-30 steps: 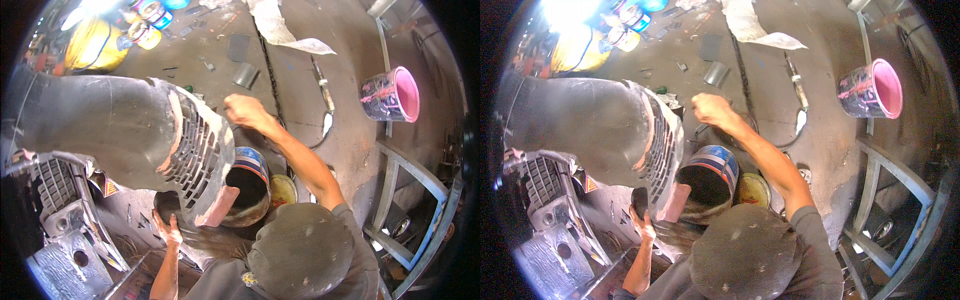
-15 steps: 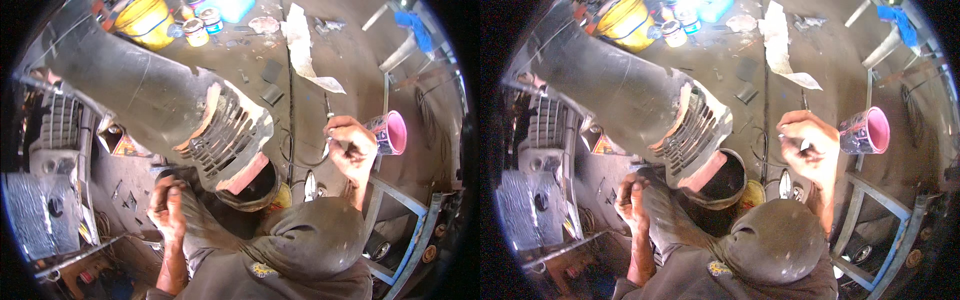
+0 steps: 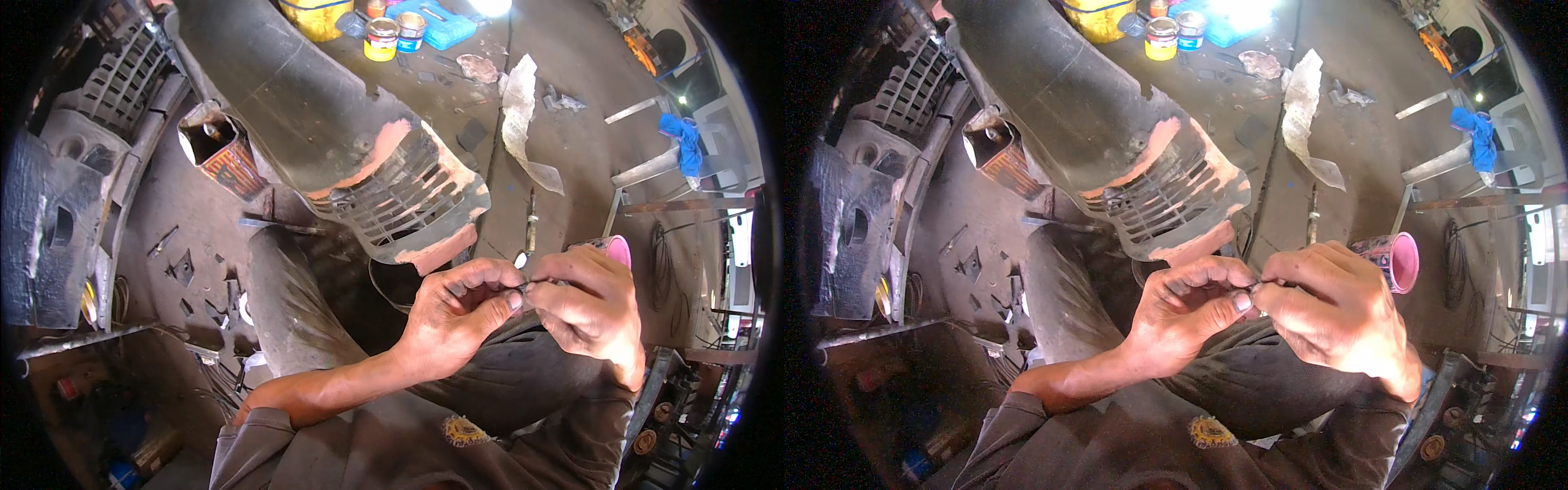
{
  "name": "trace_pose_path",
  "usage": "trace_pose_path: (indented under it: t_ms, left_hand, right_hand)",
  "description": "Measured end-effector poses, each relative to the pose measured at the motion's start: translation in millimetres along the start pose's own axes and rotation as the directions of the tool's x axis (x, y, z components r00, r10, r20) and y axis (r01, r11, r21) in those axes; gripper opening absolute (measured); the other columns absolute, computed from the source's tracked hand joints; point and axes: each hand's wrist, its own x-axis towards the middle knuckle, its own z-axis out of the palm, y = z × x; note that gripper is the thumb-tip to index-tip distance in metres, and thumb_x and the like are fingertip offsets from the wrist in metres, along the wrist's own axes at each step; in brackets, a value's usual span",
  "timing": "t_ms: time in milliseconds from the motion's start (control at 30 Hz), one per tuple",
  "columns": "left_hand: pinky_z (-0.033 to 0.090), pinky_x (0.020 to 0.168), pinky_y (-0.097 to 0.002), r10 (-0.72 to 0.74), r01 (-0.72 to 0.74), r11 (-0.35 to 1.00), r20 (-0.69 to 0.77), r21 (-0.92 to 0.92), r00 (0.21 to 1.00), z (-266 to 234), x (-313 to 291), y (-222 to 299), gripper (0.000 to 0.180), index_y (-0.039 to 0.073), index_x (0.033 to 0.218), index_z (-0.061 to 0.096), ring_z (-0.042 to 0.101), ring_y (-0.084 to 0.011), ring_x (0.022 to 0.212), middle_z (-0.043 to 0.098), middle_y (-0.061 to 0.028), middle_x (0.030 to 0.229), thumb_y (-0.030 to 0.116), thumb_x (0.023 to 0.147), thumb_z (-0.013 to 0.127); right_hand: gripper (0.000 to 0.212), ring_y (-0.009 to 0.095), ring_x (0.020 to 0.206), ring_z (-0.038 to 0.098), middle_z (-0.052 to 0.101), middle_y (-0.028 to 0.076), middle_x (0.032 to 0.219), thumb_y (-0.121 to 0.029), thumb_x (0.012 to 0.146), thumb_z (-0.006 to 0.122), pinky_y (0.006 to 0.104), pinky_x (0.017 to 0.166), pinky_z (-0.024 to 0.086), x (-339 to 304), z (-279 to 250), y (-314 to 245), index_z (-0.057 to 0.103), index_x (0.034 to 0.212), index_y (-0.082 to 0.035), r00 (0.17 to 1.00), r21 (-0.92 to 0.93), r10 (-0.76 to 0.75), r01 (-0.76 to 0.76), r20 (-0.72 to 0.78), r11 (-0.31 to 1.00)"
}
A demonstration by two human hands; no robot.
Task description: The person uses a rotary tool to grind and smooth the surface of a car bumper or grille, then applies a white substance from a tube to specific areas. The person continues grinding the treated areas.
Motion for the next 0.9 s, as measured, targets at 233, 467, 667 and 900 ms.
trace_pose_path:
  t_ms: [233, 467, 667, 900]
  left_hand:
    - [0.052, 0.078, -0.0249, 0.186, -0.182, 0.976, -0.023, 0.116, 0.982, -1, -9, 2, 0.014, -0.002, 0.109, 0.063, 0.058, -0.0059, 0.087, 0.064, -0.0030, 0.101, -0.004, 0.097, 0.067]
    - [0.049, 0.073, -0.0224, 0.317, -0.300, 0.896, 0.000, 0.326, 0.948, -20, 3, 9, 0.006, -0.004, 0.101, 0.065, 0.057, -0.0042, 0.081, 0.061, -0.0005, 0.092, -0.002, 0.097, 0.069]
    - [0.049, 0.071, -0.0225, 0.158, -0.152, 0.973, -0.021, 0.171, 0.987, -20, -1, 21, 0.013, -0.003, 0.107, 0.070, 0.058, -0.0037, 0.081, 0.065, -0.0017, 0.091, 0.004, 0.096, 0.072]
    - [0.055, 0.071, -0.0281, -0.143, 0.140, 0.990, -0.165, -0.034, 0.976, -49, 21, 43, 0.018, 0.001, 0.108, 0.069, 0.069, -0.0152, 0.082, 0.072, -0.0072, 0.093, 0.013, 0.095, 0.073]
  right_hand:
    - [0.032, 0.023, 0.076, 0.072, 0.071, 0.010, 0.090, 0.011, 0.075, 0.078, 0.0323, 0.066, 0.056, 4, 21, 6, 0.066, 0.100, -0.005, 0.976, 0.341, 0.211, -0.179, -0.058, 0.923]
    - [0.025, 0.020, 0.079, 0.071, 0.071, 0.011, 0.093, 0.008, 0.080, 0.076, 0.0307, 0.070, 0.055, 22, 26, 1, 0.067, 0.102, -0.001, 0.942, 0.349, 0.336, -0.310, -0.013, 0.884]
    - [0.017, 0.021, 0.072, 0.068, 0.068, 0.009, 0.084, 0.003, 0.085, 0.075, 0.0319, 0.063, 0.052, 25, 24, 7, 0.067, 0.098, -0.002, 0.973, 0.304, 0.228, -0.231, 0.048, 0.924]
    - [0.007, 0.023, 0.077, 0.069, 0.068, 0.011, 0.085, -0.006, 0.096, 0.066, 0.0346, 0.069, 0.052, 31, 38, 20, 0.067, 0.101, 0.000, 0.898, 0.388, 0.434, -0.428, 0.079, 0.816]
